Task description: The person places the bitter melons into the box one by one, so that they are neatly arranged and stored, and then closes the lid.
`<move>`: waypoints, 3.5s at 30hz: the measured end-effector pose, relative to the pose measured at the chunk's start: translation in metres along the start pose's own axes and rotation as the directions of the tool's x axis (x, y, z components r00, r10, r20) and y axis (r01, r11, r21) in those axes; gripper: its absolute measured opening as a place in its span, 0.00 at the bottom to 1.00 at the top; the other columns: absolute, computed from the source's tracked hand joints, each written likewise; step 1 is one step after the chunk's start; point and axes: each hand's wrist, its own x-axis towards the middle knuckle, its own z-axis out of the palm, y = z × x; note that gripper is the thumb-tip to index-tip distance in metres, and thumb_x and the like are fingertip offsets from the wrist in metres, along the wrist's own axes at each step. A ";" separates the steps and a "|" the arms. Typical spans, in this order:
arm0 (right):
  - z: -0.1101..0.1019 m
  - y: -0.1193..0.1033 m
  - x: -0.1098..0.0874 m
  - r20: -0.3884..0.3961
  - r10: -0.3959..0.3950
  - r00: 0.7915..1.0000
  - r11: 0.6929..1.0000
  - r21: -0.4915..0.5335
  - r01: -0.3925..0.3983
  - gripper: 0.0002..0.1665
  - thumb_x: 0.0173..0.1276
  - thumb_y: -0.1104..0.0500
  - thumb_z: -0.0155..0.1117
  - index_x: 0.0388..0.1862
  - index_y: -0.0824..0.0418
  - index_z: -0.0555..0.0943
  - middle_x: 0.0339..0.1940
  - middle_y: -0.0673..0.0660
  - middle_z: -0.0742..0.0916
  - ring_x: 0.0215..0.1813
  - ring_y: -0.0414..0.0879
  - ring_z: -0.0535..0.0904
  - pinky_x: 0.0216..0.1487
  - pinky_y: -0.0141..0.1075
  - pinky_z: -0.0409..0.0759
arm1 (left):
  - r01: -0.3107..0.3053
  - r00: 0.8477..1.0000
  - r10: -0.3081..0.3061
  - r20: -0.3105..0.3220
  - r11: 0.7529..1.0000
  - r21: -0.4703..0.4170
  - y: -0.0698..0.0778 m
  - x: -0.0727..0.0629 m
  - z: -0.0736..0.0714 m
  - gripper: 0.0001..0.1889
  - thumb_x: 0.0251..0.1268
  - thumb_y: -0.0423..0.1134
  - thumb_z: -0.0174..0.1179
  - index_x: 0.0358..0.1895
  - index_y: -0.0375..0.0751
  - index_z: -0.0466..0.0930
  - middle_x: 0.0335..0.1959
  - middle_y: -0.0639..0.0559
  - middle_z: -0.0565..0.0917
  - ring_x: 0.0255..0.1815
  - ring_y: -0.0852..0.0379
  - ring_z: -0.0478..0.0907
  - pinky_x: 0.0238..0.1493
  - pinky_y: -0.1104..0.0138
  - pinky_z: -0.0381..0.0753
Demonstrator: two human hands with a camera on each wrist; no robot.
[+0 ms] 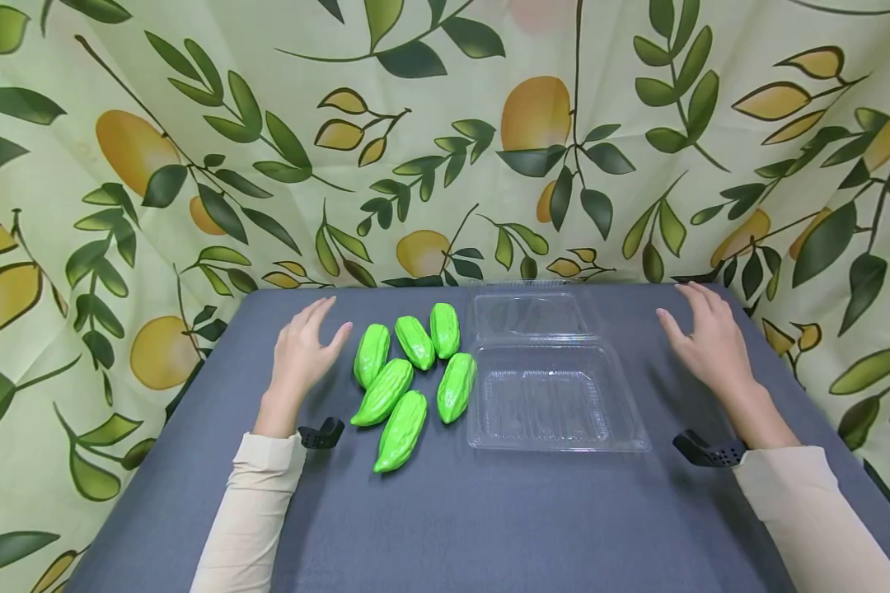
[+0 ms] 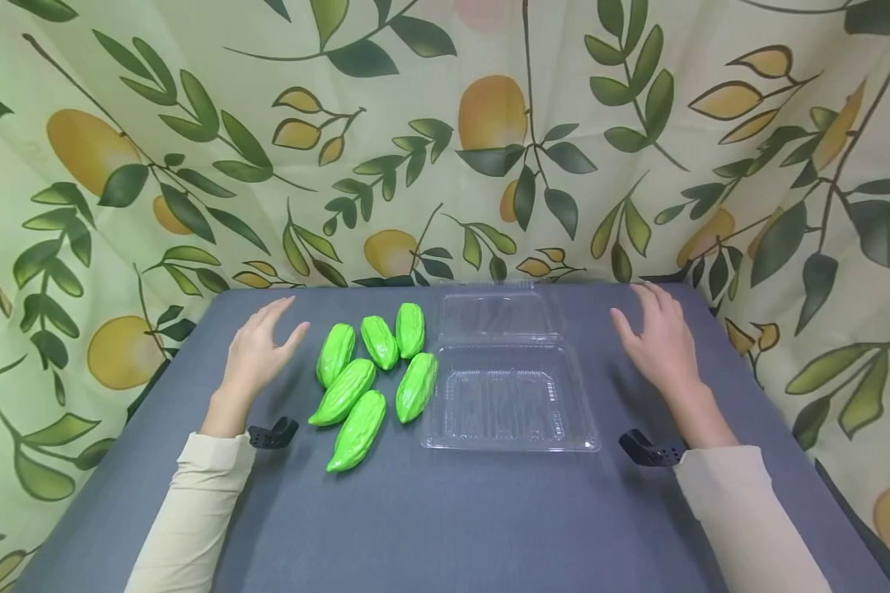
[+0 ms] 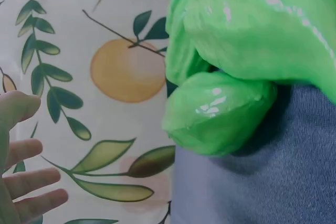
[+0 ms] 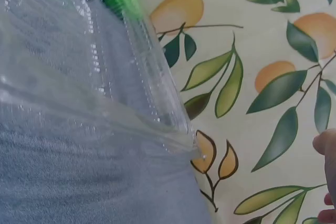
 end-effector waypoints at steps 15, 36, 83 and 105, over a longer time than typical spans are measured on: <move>0.001 -0.013 -0.020 0.012 -0.078 0.997 0.989 0.127 0.076 0.27 0.74 0.56 0.54 0.64 0.71 0.69 0.58 0.75 0.77 0.58 0.69 0.73 0.54 0.63 0.72 | 0.056 0.995 -0.024 0.099 0.938 -0.343 -0.006 -0.006 0.003 0.24 0.71 0.44 0.55 0.65 0.36 0.71 0.62 0.34 0.76 0.63 0.39 0.73 0.65 0.45 0.73; 0.032 -0.004 -0.064 0.072 -0.120 0.990 0.895 0.439 0.076 0.19 0.69 0.64 0.60 0.57 0.69 0.77 0.47 0.20 0.76 0.48 0.12 0.72 0.47 0.07 0.71 | 0.406 0.896 -0.212 0.389 0.745 -0.530 -0.021 -0.009 0.027 0.27 0.74 0.47 0.50 0.68 0.33 0.66 0.67 0.34 0.72 0.66 0.40 0.72 0.64 0.55 0.79; 0.067 0.025 -0.076 0.227 -0.335 0.914 0.531 0.847 -0.016 0.23 0.70 0.76 0.49 0.62 0.81 0.64 0.55 0.43 0.86 0.56 0.32 0.82 0.54 0.18 0.79 | 0.586 0.770 -0.282 0.572 0.668 -0.459 -0.023 0.010 0.056 0.33 0.70 0.47 0.56 0.69 0.27 0.62 0.71 0.32 0.65 0.68 0.41 0.70 0.69 0.57 0.75; 0.068 0.020 -0.071 0.236 -0.344 0.909 0.527 0.850 -0.021 0.23 0.70 0.75 0.50 0.62 0.84 0.63 0.55 0.45 0.86 0.57 0.33 0.83 0.55 0.18 0.78 | 0.632 0.763 -0.320 0.562 0.553 -0.543 -0.027 0.009 0.046 0.32 0.69 0.46 0.56 0.70 0.29 0.62 0.72 0.35 0.66 0.64 0.51 0.71 0.53 0.79 0.80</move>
